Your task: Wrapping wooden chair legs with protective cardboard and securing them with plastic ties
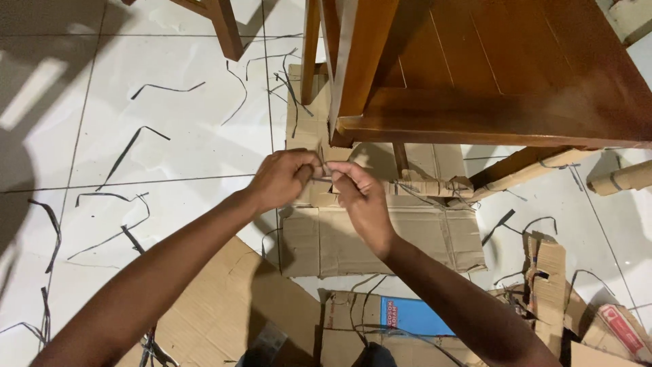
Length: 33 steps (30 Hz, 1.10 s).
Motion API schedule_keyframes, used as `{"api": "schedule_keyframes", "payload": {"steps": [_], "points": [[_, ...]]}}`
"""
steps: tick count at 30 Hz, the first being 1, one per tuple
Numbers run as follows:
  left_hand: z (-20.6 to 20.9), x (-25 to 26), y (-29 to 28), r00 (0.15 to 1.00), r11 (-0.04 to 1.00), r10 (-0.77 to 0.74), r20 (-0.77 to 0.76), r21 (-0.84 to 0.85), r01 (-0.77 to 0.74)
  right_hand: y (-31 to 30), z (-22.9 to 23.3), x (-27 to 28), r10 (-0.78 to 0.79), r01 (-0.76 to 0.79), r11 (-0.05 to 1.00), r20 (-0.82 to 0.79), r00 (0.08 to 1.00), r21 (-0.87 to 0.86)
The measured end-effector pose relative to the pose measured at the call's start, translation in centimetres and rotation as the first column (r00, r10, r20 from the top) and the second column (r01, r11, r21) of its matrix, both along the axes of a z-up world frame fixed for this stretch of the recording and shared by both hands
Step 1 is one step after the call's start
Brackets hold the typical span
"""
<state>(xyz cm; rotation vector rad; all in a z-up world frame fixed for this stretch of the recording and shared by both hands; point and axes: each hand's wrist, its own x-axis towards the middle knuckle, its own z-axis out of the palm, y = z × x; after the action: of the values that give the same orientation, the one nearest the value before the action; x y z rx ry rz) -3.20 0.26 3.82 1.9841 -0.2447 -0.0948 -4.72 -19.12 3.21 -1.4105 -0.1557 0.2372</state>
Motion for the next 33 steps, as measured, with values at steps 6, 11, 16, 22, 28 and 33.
{"api": "schedule_keyframes", "payload": {"steps": [6, 11, 16, 22, 28, 33], "points": [[-0.4, -1.9, 0.8, 0.922, 0.908, -0.277, 0.271, 0.387, 0.160, -0.8, -0.2, 0.6, 0.132, 0.099, 0.910, 0.508, 0.851, -0.403], [3.4, -2.2, 1.4, 0.874, 0.935, -0.330, 0.357, 0.252, 0.250, -0.9, 0.4, 2.0, 0.263, 0.202, 0.832, 0.688, 0.676, -0.517], [-1.5, -0.7, 1.0, 0.909, 0.975, -0.127, 0.397, -0.119, 0.188, -0.7, -0.7, 2.0, 0.164, 0.246, 0.864, 0.708, 0.687, -0.439], [-1.0, -0.8, 0.4, 0.824, 0.988, -0.096, 0.559, -0.046, 0.147, -0.3, 0.2, 0.9, 0.098, 0.215, 0.914, 0.701, 0.706, -0.345], [-2.1, 0.2, 0.0, 0.749, 0.995, -0.048, 0.661, -0.037, 0.096, -0.2, -0.1, 0.9, 0.087, 0.243, 0.906, 0.714, 0.694, -0.346], [-2.4, 0.1, -0.1, 0.712, 0.999, -0.035, 0.701, 0.003, 0.046, 0.0, 0.4, 0.5, 0.051, 0.279, 0.895, 0.702, 0.711, -0.348]]}}
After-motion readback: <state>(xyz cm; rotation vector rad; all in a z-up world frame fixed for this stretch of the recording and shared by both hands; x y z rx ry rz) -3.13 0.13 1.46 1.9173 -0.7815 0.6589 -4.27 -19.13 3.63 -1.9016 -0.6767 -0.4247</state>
